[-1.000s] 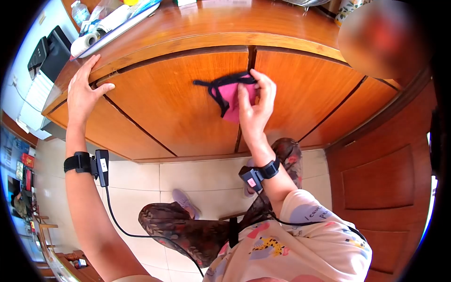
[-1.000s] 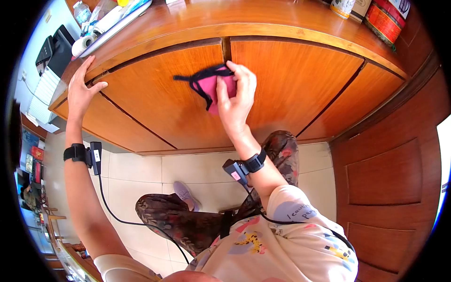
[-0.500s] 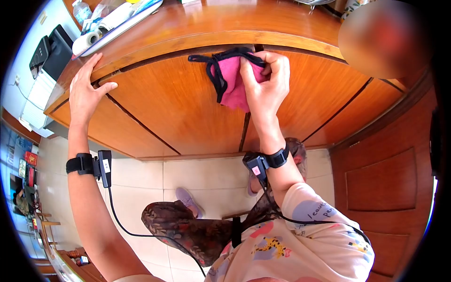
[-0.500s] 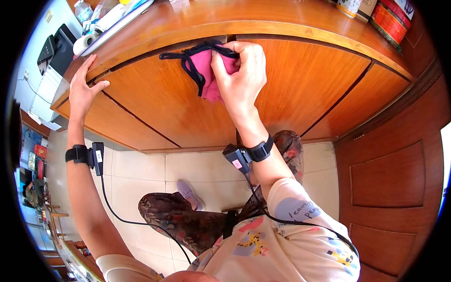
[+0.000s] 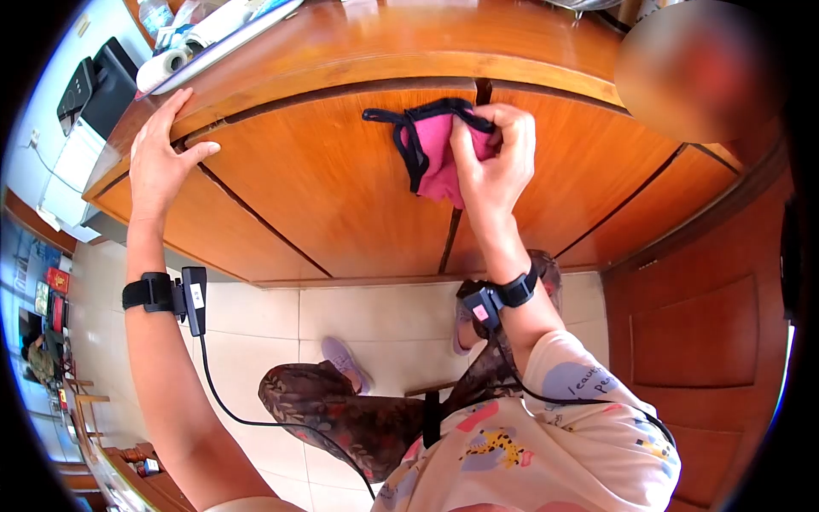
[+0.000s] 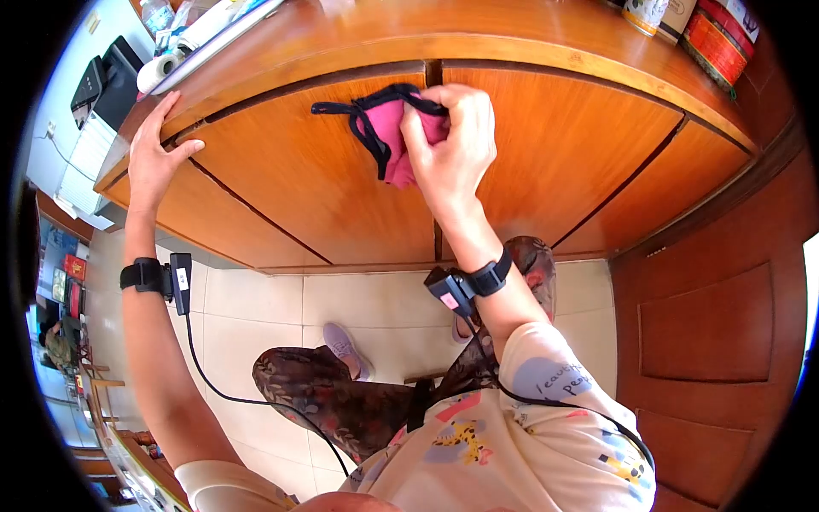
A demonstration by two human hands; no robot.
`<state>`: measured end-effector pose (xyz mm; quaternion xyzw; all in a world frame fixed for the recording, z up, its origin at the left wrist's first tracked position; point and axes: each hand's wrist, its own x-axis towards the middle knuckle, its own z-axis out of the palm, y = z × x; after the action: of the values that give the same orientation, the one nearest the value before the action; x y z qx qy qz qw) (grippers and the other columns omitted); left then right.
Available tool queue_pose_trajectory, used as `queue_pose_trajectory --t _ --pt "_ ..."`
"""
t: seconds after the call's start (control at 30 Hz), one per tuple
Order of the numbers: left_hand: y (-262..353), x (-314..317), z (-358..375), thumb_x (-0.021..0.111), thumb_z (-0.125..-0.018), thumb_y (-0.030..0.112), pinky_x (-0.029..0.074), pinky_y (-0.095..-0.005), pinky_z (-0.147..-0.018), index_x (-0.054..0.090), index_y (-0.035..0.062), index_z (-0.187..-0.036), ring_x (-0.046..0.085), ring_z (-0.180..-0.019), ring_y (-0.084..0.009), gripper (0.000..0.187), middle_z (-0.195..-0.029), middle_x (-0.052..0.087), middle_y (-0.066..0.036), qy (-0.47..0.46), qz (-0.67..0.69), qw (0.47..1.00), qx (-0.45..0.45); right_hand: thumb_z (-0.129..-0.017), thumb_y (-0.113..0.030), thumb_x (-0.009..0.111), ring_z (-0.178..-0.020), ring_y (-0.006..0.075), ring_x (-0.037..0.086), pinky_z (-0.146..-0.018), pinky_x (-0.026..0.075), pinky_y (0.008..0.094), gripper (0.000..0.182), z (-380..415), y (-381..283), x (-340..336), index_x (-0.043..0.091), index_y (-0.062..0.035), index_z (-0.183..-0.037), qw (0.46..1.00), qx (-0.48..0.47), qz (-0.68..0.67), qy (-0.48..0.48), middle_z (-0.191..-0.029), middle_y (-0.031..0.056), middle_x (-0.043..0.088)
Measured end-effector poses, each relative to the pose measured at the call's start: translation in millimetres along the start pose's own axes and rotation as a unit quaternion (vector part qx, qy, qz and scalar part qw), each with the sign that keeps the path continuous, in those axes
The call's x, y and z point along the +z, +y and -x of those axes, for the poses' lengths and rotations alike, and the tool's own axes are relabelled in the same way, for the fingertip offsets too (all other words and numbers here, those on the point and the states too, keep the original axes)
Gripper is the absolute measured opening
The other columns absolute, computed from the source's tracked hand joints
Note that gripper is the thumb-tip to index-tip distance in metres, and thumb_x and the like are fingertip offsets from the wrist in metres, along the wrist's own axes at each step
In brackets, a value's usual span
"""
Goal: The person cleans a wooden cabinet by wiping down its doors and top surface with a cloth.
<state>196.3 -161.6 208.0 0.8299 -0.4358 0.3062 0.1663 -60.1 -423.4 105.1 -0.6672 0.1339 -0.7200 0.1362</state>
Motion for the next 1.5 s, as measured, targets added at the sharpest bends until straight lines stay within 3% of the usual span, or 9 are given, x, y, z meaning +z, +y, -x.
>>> queue_pose_trajectory --t 0.13,0.37,0.47,0.67,0.9,1.0,1.2,1.37,1.5 --pt "5.3 -1.5 -0.9 0.084 -0.065 0.021 0.039 -0.0386 -0.108 0.054 0.0211 -0.136 0.053 -0.124 -0.026 0.077 -0.134 0.059 -0.003 -0.008 0.013 1.0 -0.011 -0.07 -0.004 0.074 -0.081 0.0284 0.059 -0.072 0.049 0.0364 0.02 -12.8 -8.0 4.7 0.062 -0.0078 -0.085 1.0 -0.001 -0.007 0.022 -0.086 0.0086 0.061" --pt "4.1 -0.9 -0.8 0.085 -0.065 0.023 0.036 -0.0404 -0.11 0.053 0.0233 -0.137 0.051 -0.126 -0.0245 0.079 -0.136 0.058 -0.002 -0.014 0.006 1.0 -0.021 -0.068 -0.001 0.076 -0.085 0.0282 0.062 -0.073 0.051 0.0365 0.024 57.5 11.0 -14.8 0.062 -0.0075 -0.087 0.996 0.032 0.019 -0.083 -0.088 0.0101 0.062" --pt "6.0 -2.2 0.8 0.085 -0.065 0.025 0.035 -0.0412 -0.111 0.053 0.0238 -0.137 0.051 -0.127 -0.0243 0.079 -0.136 0.057 -0.002 -0.015 -0.006 0.999 -0.031 -0.067 0.0 0.077 -0.087 0.0275 0.062 -0.073 0.051 0.0364 0.025 59.0 15.2 -20.3 0.064 -0.0078 -0.087 0.995 0.047 0.032 -0.077 -0.09 0.0096 0.062" --pt "1.9 0.4 0.2 0.085 -0.065 0.026 0.035 -0.0417 -0.112 0.052 0.0252 -0.138 0.05 -0.127 -0.0247 0.08 -0.137 0.056 -0.002 -0.011 -0.022 0.999 -0.02 -0.065 0.003 0.076 -0.087 0.0253 0.059 -0.075 0.049 0.0348 0.026 -15.1 0.9 -7.7 0.068 -0.0081 -0.086 0.999 -0.04 -0.006 0.022 -0.089 0.0073 0.061" --pt "8.4 -2.5 0.1 0.085 -0.066 0.026 0.034 -0.0415 -0.112 0.052 0.0254 -0.138 0.05 -0.128 -0.0239 0.079 -0.138 0.056 -0.001 -0.024 -0.01 0.999 -0.042 -0.063 0.001 0.076 -0.078 0.0242 0.058 -0.067 0.047 0.0337 0.022 68.0 17.5 -18.4 0.068 -0.0103 -0.08 0.985 -0.071 0.019 -0.159 -0.086 0.0036 0.061" --pt "6.0 -1.2 0.5 0.084 -0.066 0.023 0.034 -0.0412 -0.112 0.052 0.025 -0.138 0.05 -0.128 -0.0236 0.079 -0.138 0.056 -0.001 -0.019 -0.026 0.999 -0.042 -0.063 0.001 0.076 -0.079 0.024 0.058 -0.068 0.047 0.034 0.021 64.6 27.4 -31.1 0.068 -0.0102 -0.079 0.987 -0.066 0.022 -0.148 -0.086 0.0041 0.062" --pt "3.7 -1.4 0.0 0.084 -0.066 0.019 0.034 -0.0411 -0.112 0.052 0.024 -0.138 0.05 -0.128 -0.024 0.079 -0.138 0.056 -0.001 -0.016 -0.008 1.0 -0.026 -0.064 0.006 0.075 -0.083 0.0265 0.06 -0.072 0.051 0.0354 0.026 -10.7 44.6 -50.2 0.067 -0.0074 -0.086 0.997 -0.058 0.057 0.008 -0.087 0.0082 0.061" --pt "1.7 -1.1 -0.6 0.084 -0.065 0.019 0.034 -0.0406 -0.112 0.052 0.0231 -0.138 0.049 -0.128 -0.0245 0.08 -0.139 0.055 -0.001 -0.022 0.01 0.999 -0.025 -0.063 0.006 0.075 -0.083 0.0261 0.06 -0.071 0.049 0.0346 0.027 -21.1 41.6 -42.9 0.066 -0.0077 -0.084 0.994 -0.087 0.057 0.019 -0.084 0.0078 0.06" --pt "1.9 -2.5 -1.1 0.084 -0.064 0.018 0.034 -0.0407 -0.112 0.052 0.0221 -0.138 0.049 -0.128 -0.0247 0.08 -0.139 0.055 -0.001 -0.02 0.003 1.0 -0.02 -0.062 0.005 0.076 -0.083 0.0254 0.061 -0.071 0.049 0.0349 0.027 10.8 40.6 -46.7 0.066 -0.0097 -0.083 0.995 -0.063 0.054 -0.047 -0.086 0.0067 0.061"
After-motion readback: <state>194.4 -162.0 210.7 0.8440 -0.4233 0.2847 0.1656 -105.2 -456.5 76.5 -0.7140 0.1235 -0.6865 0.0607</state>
